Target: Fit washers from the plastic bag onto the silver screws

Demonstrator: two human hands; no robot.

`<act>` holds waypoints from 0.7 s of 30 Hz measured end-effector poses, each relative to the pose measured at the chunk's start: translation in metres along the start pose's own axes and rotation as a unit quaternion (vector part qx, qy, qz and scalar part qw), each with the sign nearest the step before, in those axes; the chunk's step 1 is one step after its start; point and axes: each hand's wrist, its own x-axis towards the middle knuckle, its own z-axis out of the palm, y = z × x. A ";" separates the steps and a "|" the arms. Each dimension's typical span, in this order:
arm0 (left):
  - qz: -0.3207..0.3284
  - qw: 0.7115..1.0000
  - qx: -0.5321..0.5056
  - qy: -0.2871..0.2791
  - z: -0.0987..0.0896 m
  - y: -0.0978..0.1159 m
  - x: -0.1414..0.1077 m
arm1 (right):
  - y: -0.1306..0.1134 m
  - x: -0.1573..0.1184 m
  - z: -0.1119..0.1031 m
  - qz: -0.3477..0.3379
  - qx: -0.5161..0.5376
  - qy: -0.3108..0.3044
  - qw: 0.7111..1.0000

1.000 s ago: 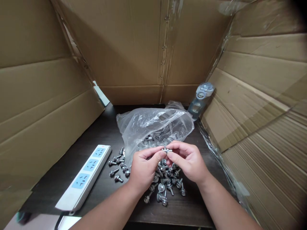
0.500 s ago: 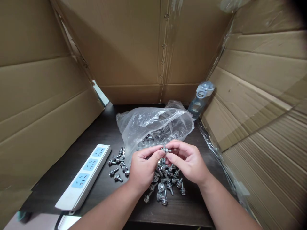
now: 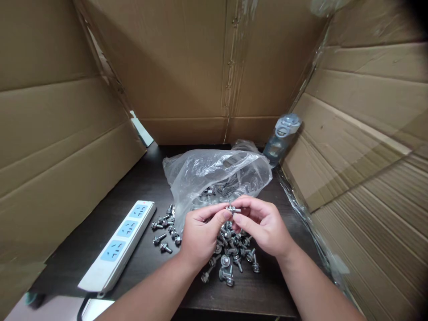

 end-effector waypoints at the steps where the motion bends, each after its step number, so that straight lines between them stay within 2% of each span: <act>1: -0.002 1.000 0.001 -0.005 0.000 0.000 0.000 | 0.000 0.000 0.001 -0.009 -0.001 0.003 1.000; 8: -0.020 1.000 0.005 0.005 0.001 0.000 -0.001 | 0.004 0.005 0.000 0.005 -0.081 0.009 0.997; 11: 0.000 1.000 -0.003 -0.004 0.000 -0.001 0.000 | 0.004 0.005 -0.003 0.013 -0.048 0.012 0.999; 15: 0.010 1.000 -0.008 -0.007 0.000 0.001 0.000 | 0.000 0.003 -0.003 -0.012 0.008 -0.007 1.000; 18: 0.008 1.000 -0.012 -0.017 0.002 0.004 0.000 | -0.003 0.003 -0.001 -0.027 -0.006 -0.014 1.000; 21: 0.011 1.000 0.004 -0.010 0.003 0.007 -0.001 | -0.001 0.003 0.001 -0.019 -0.062 -0.008 0.998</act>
